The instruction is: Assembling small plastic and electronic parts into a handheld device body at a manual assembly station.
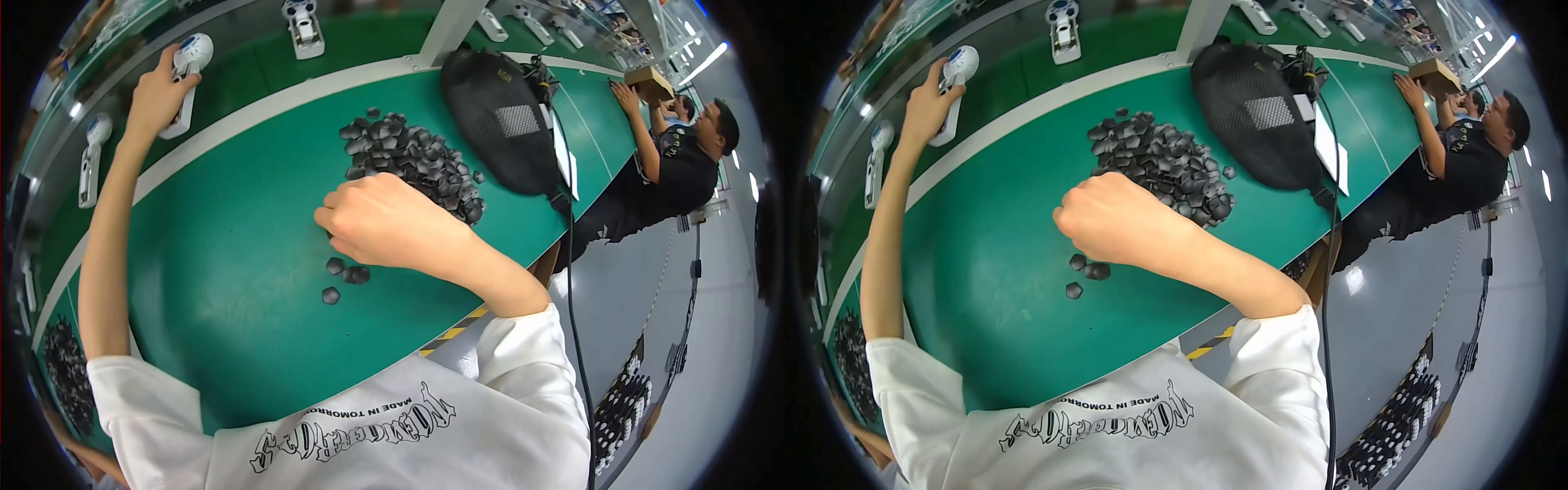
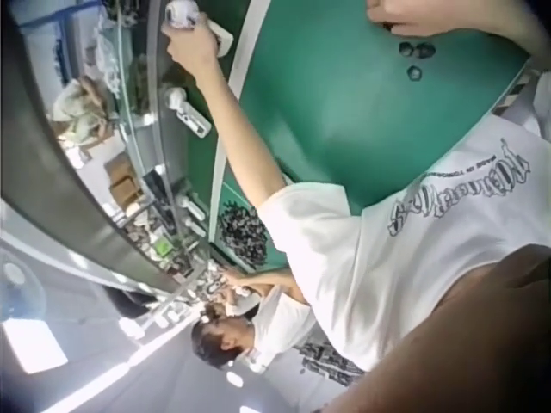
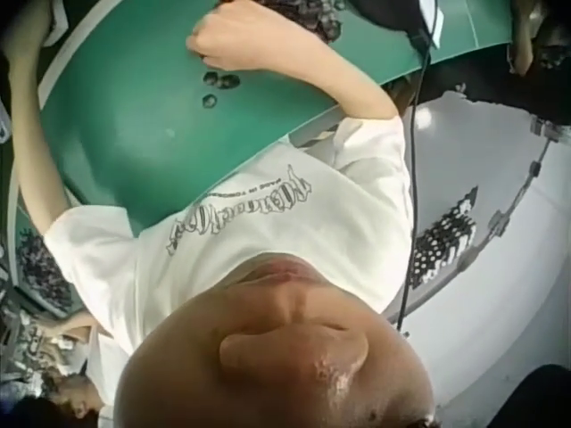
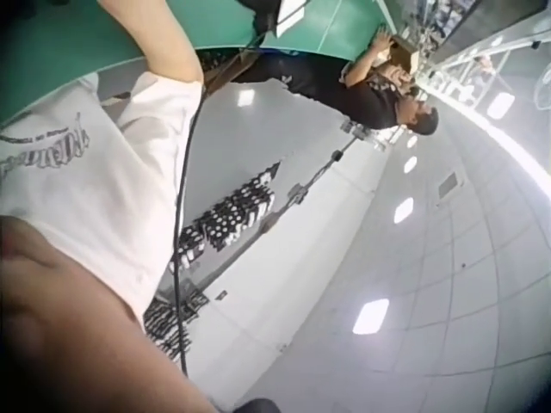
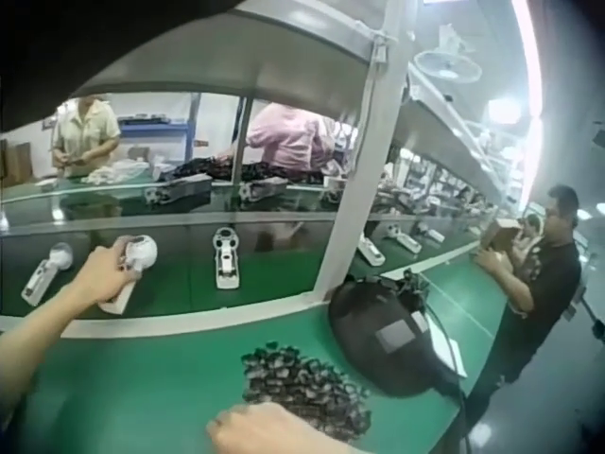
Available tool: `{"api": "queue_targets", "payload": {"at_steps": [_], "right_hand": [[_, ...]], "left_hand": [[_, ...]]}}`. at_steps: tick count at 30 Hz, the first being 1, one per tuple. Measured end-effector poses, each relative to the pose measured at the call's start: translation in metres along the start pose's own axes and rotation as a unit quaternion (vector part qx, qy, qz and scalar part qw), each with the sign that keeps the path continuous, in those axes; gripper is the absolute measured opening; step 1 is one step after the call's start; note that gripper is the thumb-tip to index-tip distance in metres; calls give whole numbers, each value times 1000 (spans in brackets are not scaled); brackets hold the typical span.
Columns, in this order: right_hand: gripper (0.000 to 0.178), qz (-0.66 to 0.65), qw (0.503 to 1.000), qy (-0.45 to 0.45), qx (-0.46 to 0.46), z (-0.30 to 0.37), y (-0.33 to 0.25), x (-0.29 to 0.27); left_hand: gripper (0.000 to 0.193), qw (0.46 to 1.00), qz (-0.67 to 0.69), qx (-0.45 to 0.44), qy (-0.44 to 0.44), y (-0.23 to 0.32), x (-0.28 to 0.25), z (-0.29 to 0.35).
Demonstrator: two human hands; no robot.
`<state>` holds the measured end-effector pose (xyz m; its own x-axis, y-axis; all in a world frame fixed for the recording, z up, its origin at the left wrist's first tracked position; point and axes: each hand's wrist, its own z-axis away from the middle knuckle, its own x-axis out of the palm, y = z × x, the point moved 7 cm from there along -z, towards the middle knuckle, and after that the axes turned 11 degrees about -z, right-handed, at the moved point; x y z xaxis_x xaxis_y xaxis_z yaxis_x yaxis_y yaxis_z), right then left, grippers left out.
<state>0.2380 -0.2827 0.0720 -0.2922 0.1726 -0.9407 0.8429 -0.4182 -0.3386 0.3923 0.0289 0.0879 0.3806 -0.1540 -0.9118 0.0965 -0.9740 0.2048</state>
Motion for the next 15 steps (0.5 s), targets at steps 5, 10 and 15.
{"api": "queue_targets", "payload": {"at_steps": [5,10,15], "right_hand": [[11,54,996,43,-63,-4,-10,-4],[9,46,993,101,-33,-6,-11,-22],[9,18,995,89,32,-12,-4,-18]], "left_hand": [[75,994,40,81,-65,55,-69,138],[90,988,59,122,-80,73,-77,235],[81,991,62,83,-86,80,-77,249]]}}
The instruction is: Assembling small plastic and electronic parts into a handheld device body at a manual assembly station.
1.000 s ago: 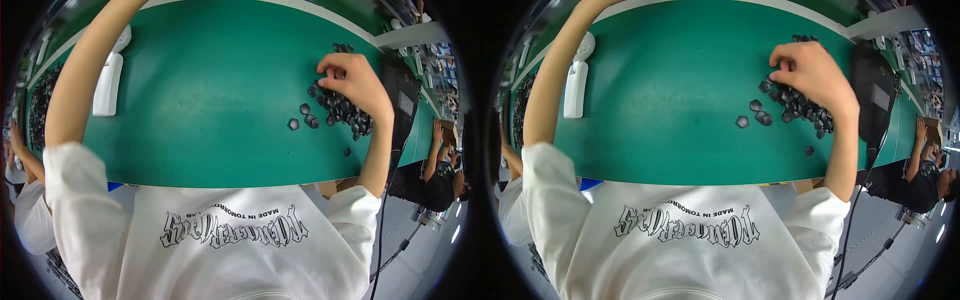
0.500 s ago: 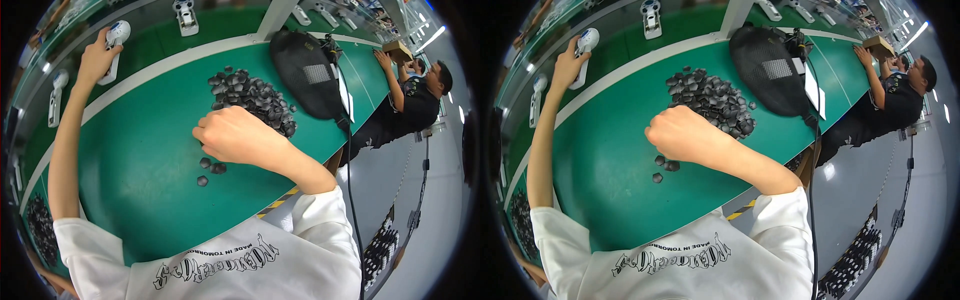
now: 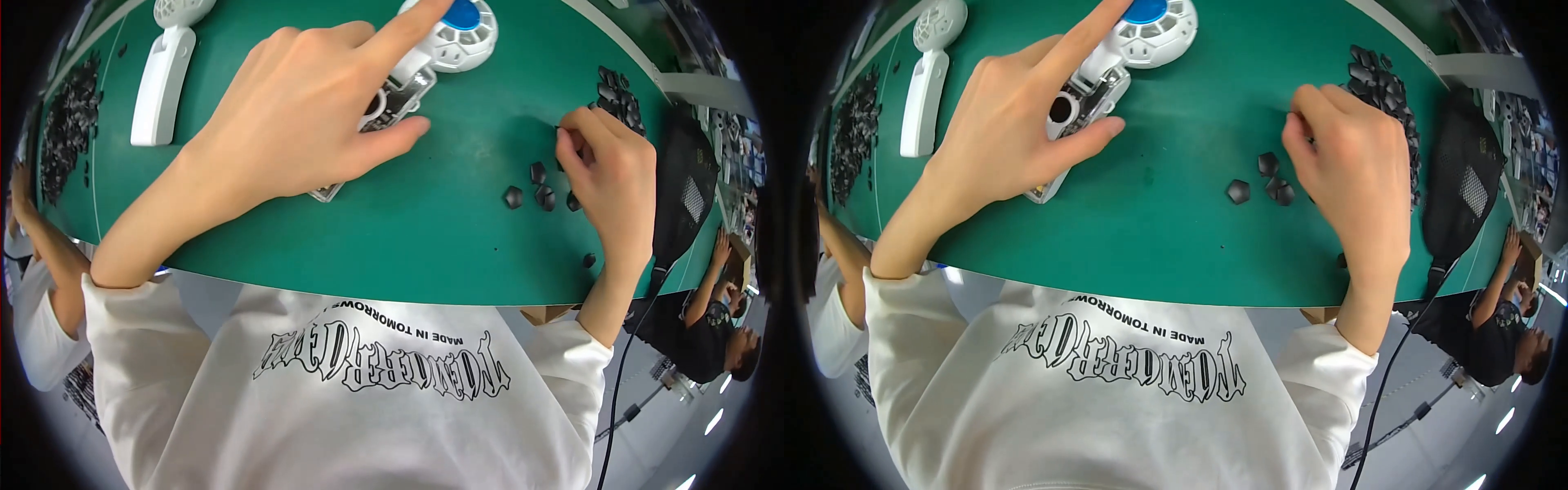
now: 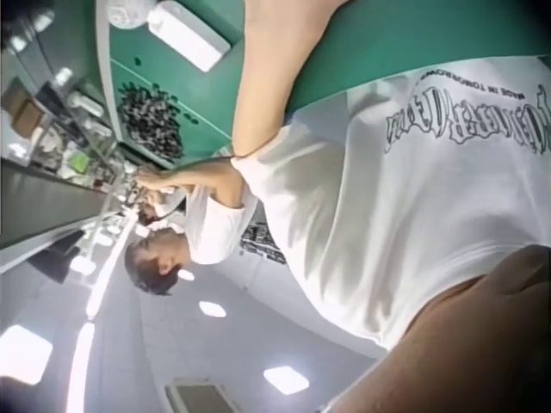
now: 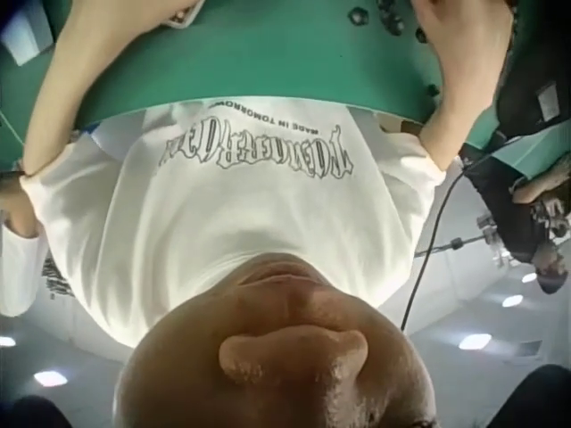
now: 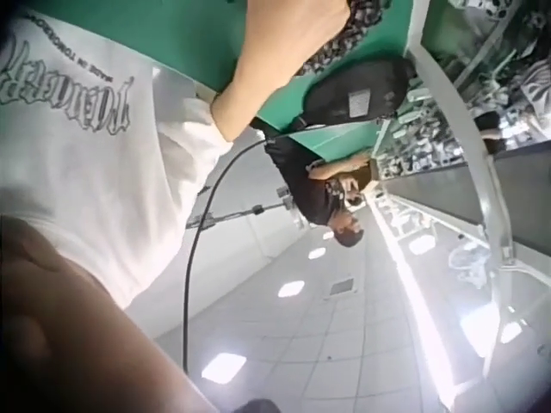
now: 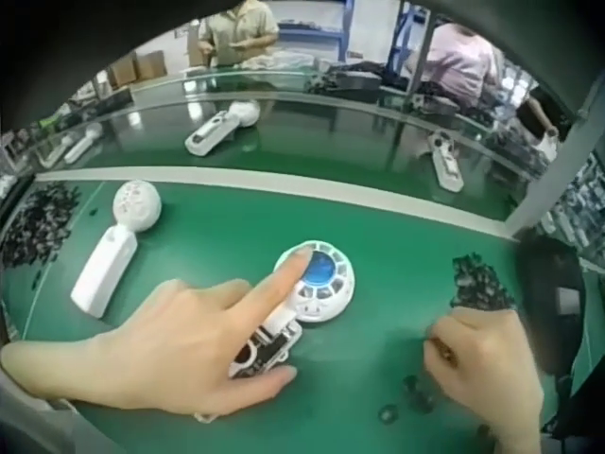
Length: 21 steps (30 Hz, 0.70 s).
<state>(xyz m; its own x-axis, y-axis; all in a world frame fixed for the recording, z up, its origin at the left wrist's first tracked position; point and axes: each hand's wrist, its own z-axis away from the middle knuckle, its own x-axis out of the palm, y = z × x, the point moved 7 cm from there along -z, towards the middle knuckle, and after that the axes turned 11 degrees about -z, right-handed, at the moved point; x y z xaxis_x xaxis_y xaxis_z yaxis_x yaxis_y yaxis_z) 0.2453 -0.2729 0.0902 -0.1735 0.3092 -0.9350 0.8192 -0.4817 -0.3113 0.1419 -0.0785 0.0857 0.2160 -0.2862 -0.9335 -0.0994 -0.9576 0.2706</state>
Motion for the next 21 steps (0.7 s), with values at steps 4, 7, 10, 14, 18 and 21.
{"api": "queue_targets", "payload": {"at_steps": [4,7,10,14,18,21], "right_hand": [[8,-22,999,-16,21,4,6,-4],[7,26,999,-27,6,4,-1,-6],[9,53,997,30,-53,7,-19,-19],[11,20,940,196,-278,21,-53,-46],[14,-21,883,182,-433,49,-68,-52],[16,-44,888,140,-437,54,-75,-53]], "left_hand": [[77,976,-75,-84,-185,2,9,-4],[69,991,-39,-41,-119,7,6,1],[63,999,10,4,-40,8,6,7],[56,995,58,41,75,-3,5,20],[55,986,69,60,138,1,10,28],[56,978,59,76,184,7,7,29]]}}
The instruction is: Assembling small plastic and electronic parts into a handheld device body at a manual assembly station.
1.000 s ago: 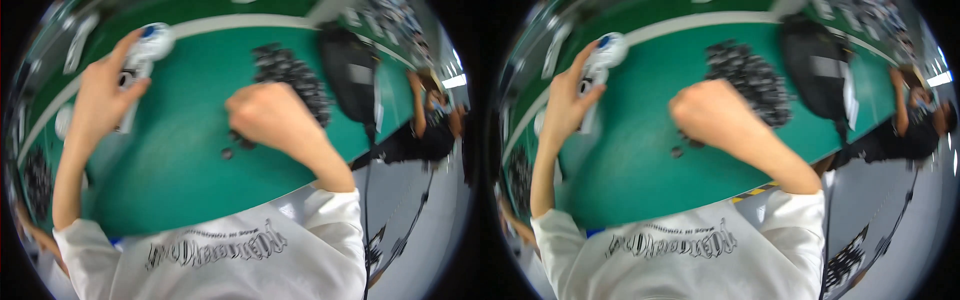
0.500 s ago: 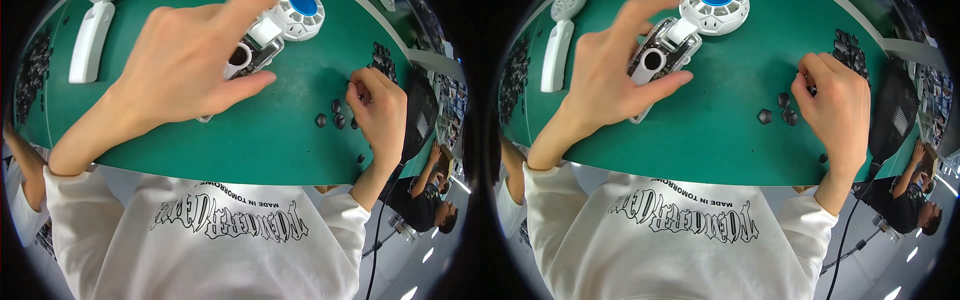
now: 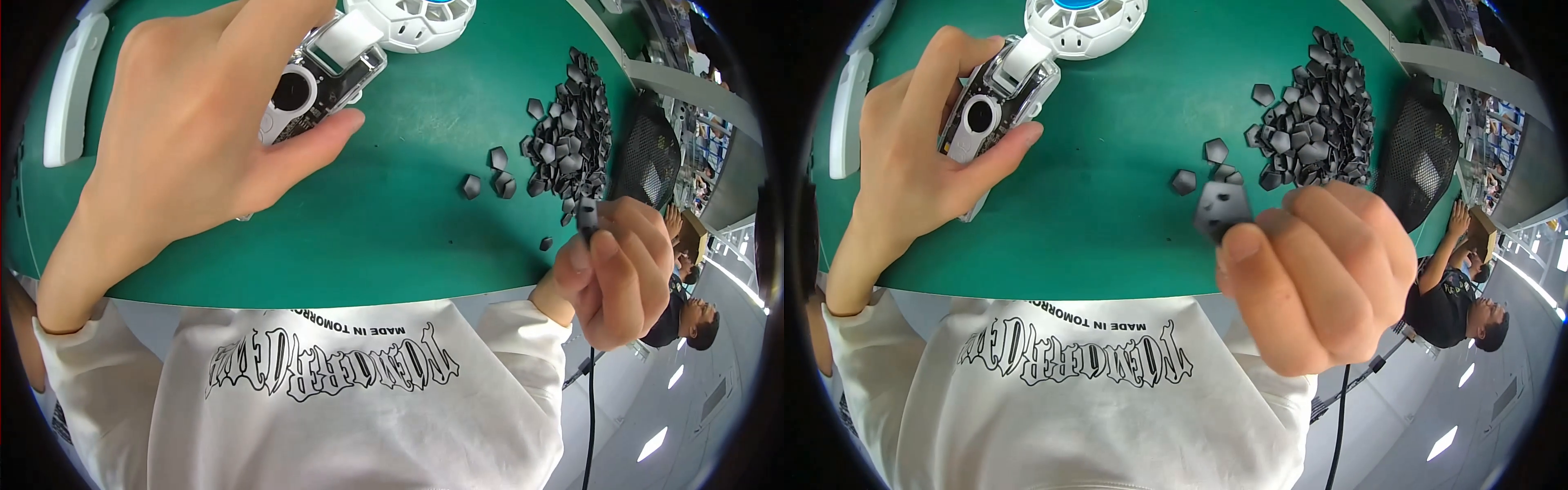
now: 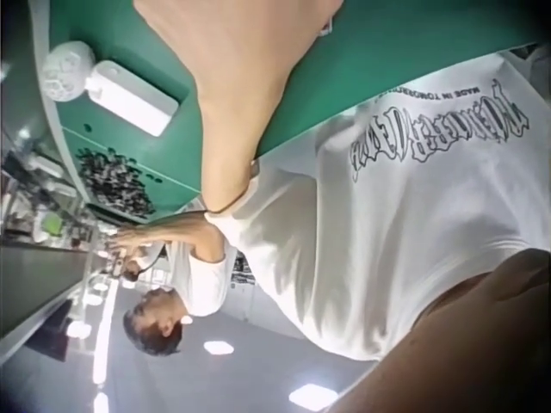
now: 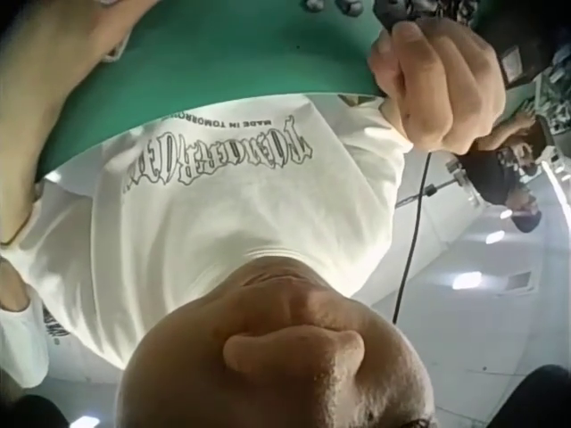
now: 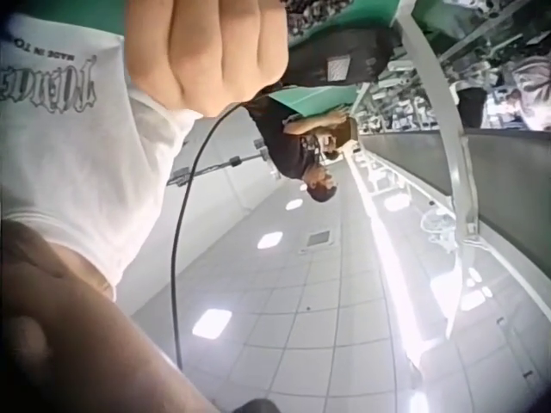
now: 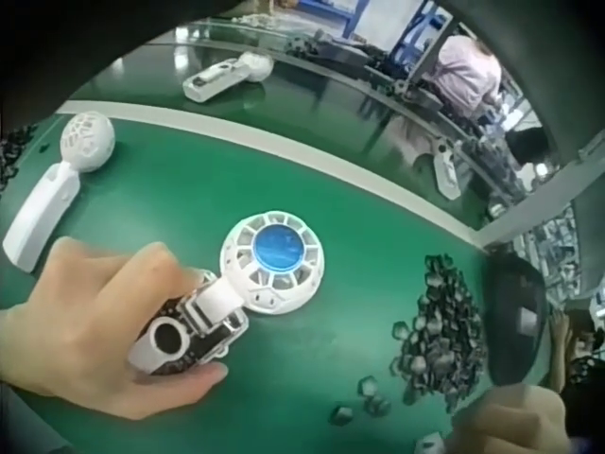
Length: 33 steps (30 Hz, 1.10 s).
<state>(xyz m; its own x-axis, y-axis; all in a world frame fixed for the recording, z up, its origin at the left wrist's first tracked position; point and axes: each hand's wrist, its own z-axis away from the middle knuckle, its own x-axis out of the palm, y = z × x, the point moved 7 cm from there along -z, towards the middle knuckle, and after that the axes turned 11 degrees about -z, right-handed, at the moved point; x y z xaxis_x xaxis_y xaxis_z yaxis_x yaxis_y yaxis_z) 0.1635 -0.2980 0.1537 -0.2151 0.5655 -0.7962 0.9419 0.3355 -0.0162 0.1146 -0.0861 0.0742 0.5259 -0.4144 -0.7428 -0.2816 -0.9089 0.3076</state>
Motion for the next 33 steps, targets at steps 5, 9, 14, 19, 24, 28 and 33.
{"api": "queue_targets", "payload": {"at_steps": [5,9,14,19,24,28,33], "right_hand": [[18,-55,992,61,98,4,31,34],[17,-51,981,-28,186,0,43,67],[17,96,974,-104,176,-27,44,80],[21,180,958,-151,163,-53,43,83],[24,186,967,-111,136,-55,48,83],[20,140,979,-33,147,-21,60,79],[22,-114,933,95,327,3,62,48]], "left_hand": [[52,996,-39,-36,-70,2,1,-2],[55,978,-99,-19,-181,8,0,-1],[53,951,-30,-89,-293,2,12,-14],[47,980,-107,164,38,-2,-20,-36],[49,973,199,-8,-114,-21,8,-54],[54,930,283,-87,-218,-25,15,-61],[52,946,279,-81,-140,-35,7,-53]]}}
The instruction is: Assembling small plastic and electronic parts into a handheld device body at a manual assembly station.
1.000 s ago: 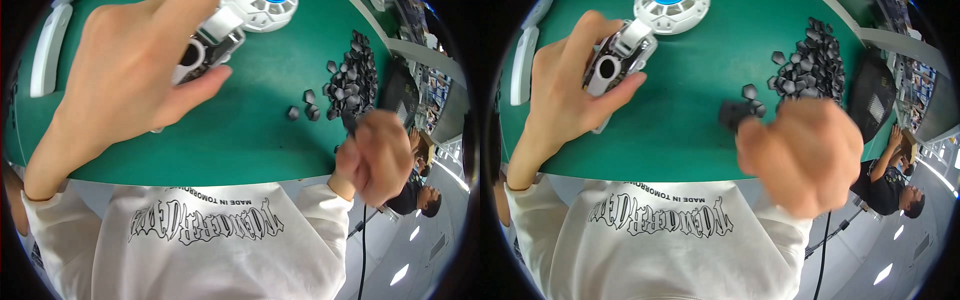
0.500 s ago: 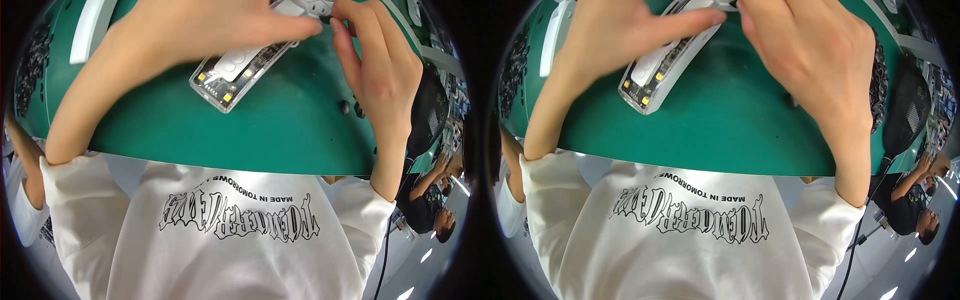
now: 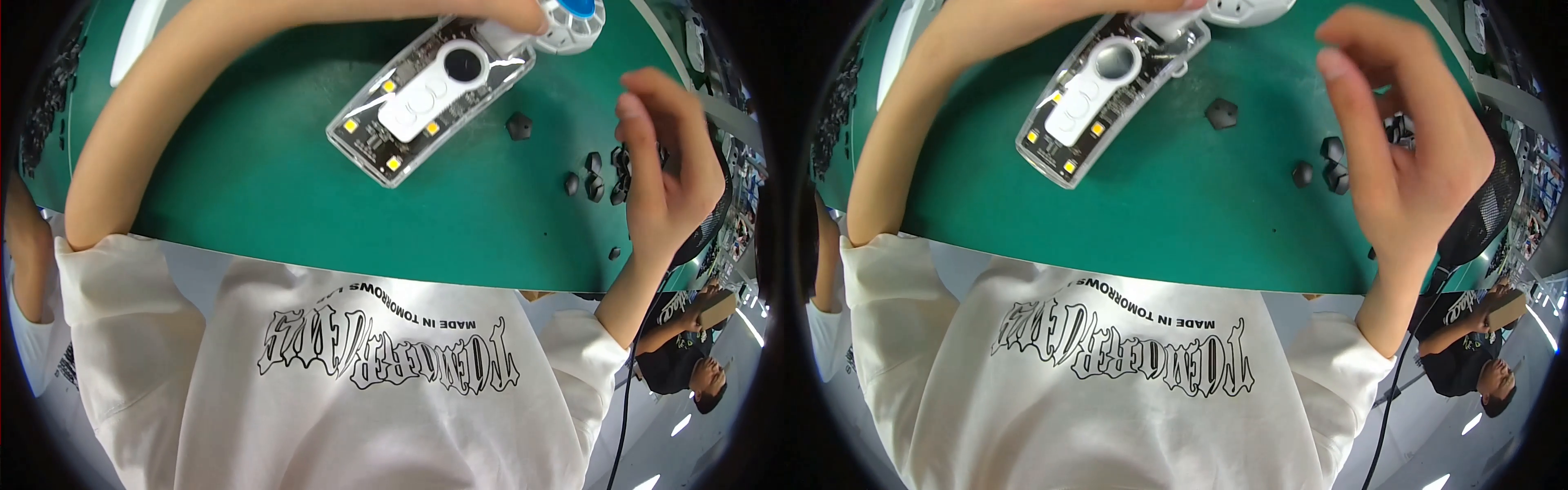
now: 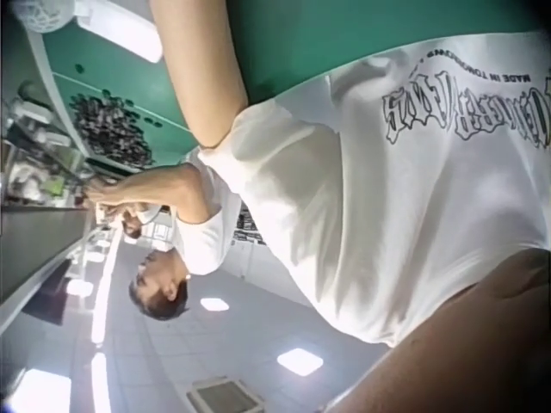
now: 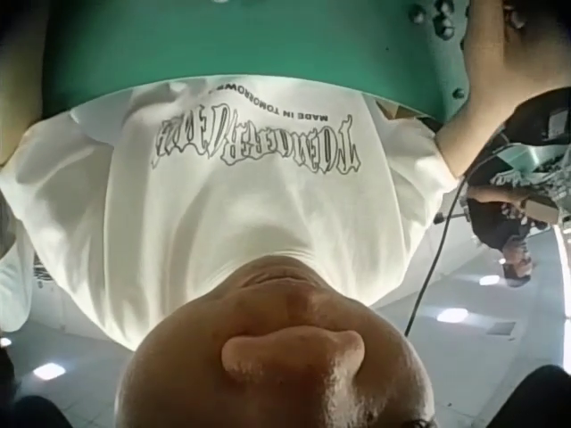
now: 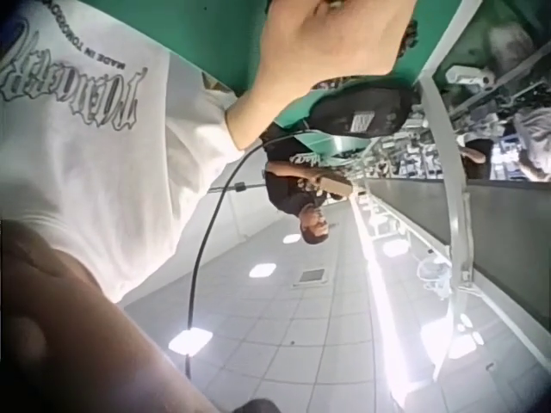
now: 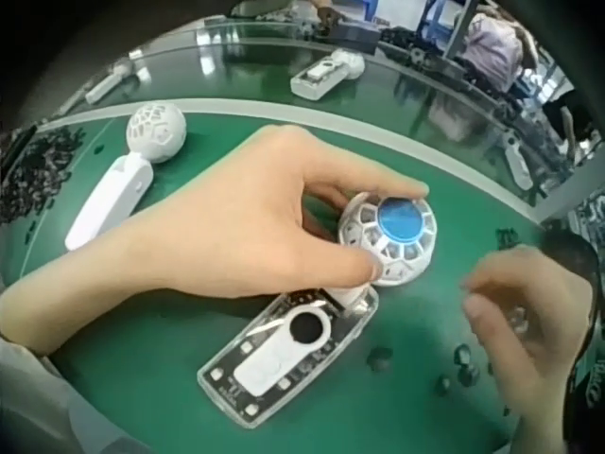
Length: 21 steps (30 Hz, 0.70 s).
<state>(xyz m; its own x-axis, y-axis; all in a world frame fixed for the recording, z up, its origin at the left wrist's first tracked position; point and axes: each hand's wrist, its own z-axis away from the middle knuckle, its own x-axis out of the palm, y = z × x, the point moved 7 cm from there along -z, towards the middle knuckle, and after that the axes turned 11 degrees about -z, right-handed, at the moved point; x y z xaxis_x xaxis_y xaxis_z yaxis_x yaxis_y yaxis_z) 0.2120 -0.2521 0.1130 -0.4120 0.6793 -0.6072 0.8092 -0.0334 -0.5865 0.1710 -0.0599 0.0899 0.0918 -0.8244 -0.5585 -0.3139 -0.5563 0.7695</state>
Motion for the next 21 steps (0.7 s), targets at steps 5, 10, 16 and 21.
{"api": "queue_targets", "payload": {"at_steps": [5,10,16,21], "right_hand": [[19,62,976,-192,83,16,1,25],[20,54,978,-186,82,21,3,34],[24,123,954,-268,48,13,-2,54],[21,171,963,-203,-39,7,-12,48]], "left_hand": [[51,1000,-17,18,-3,-6,5,-3],[52,1000,-5,14,-1,-8,10,-2],[51,1000,-3,26,5,-11,5,0],[50,998,59,-19,-21,-16,5,7]]}}
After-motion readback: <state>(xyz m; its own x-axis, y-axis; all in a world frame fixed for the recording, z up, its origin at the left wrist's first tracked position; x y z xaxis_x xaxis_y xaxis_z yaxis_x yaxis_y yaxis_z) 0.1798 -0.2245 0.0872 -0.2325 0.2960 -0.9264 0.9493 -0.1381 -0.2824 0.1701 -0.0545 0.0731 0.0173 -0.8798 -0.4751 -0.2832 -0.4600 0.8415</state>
